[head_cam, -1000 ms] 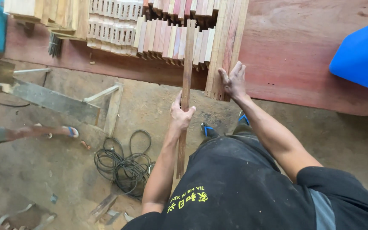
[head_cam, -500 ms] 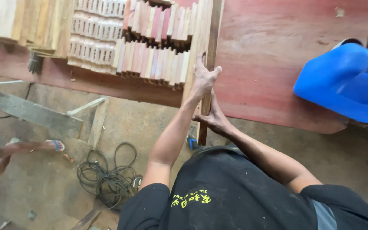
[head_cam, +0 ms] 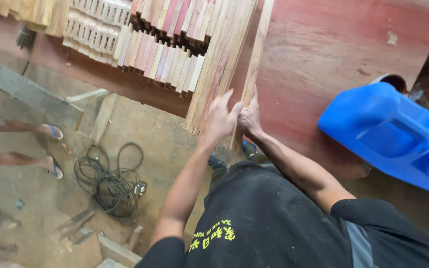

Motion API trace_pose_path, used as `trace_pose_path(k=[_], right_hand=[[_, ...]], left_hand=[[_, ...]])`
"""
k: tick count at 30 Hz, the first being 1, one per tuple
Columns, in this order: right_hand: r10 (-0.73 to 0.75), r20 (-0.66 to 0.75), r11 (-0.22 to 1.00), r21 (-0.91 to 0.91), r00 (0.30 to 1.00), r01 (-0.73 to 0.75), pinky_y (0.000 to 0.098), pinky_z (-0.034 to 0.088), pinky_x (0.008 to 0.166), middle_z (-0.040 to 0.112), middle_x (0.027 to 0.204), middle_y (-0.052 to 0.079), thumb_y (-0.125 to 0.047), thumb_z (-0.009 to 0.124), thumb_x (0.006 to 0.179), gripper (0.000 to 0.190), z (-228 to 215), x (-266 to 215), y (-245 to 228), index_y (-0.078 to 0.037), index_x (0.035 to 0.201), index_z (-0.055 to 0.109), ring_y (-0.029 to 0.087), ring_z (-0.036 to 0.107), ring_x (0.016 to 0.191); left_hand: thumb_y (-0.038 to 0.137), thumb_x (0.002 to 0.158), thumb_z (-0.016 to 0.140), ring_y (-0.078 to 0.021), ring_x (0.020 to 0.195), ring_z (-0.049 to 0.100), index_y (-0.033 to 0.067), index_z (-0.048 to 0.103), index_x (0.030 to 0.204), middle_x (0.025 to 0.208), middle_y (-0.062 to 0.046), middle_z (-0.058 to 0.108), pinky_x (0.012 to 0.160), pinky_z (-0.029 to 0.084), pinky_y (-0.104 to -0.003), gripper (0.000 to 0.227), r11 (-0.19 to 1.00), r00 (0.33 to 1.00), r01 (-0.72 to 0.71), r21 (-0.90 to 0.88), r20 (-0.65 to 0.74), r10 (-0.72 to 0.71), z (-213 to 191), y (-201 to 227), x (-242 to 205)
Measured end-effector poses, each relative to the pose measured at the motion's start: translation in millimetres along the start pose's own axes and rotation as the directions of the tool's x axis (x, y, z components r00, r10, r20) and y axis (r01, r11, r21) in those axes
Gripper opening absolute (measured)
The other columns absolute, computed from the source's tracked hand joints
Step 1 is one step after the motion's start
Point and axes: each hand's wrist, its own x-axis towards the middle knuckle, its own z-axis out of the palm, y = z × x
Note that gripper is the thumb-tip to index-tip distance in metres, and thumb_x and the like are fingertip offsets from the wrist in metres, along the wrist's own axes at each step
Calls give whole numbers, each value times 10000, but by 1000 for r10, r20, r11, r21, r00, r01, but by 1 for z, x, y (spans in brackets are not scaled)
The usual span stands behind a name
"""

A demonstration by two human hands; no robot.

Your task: The person uses a table saw to cut long wooden planks into smaller pieces. They then carry the cut pieces to a nearby table and stack them neatly with other processed wood. The person repeats this process, handling both long planks and a uniquely shaped wooden board.

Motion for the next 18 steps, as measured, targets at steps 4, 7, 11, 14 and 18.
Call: trace_pose_path(k=[4, 7, 11, 14, 18], right_hand=[[11, 13, 999, -43, 1000, -10, 574, 349, 1172, 330, 1574, 345, -75, 613, 819, 951, 6, 12, 5, -42, 1632, 122, 474, 421, 1420], [27, 76, 990, -139, 997, -16, 654, 457, 996, 510, 1330, 470, -156, 666, 870, 955, 15, 18, 13, 30, 1594, 73, 583, 557, 1231], [-22, -7, 938, -345, 1000, 19, 602, 313, 1144, 385, 1301, 313, -318, 790, 853, 978, 30, 33, 64, -1, 1585, 223, 545, 433, 1252], [-82, 13, 945, -317, 997, 82, 622, 289, 1132, 371, 1268, 328, -308, 765, 925, 940, 42, 32, 65, 34, 1582, 186, 566, 424, 1218], [-124, 50, 891, -434, 991, 134, 605, 305, 1156, 373, 1318, 286, -535, 743, 1000, 1020, 36, 61, 148, -88, 1630, 77, 530, 423, 1272]], left_hand=[[335, 963, 670, -455, 1176, 615, 13, 624, 1364, 1187, -284, 637, 1034, 465, -496, 516, 998, 986, 37, -52, -162, -46, 3, -42, -90], [338, 959, 654, -443, 1174, 631, 53, 639, 1351, 1212, -268, 631, 999, 514, -502, 485, 881, 863, 440, -174, -192, -468, 36, -94, -167], [327, 941, 688, -435, 1132, 667, 70, 660, 1326, 1212, -255, 657, 964, 538, -499, 463, 684, 667, 651, -329, -181, -723, 107, -171, -259], [292, 939, 699, -422, 1060, 708, 44, 655, 1319, 1186, -267, 674, 922, 559, -495, 456, 631, 624, 639, -440, -184, -759, 143, -191, -294], [309, 946, 704, -442, 1084, 694, 64, 647, 1329, 1210, -280, 667, 938, 556, -499, 459, 605, 591, 584, -542, -228, -774, 176, -198, -335]])
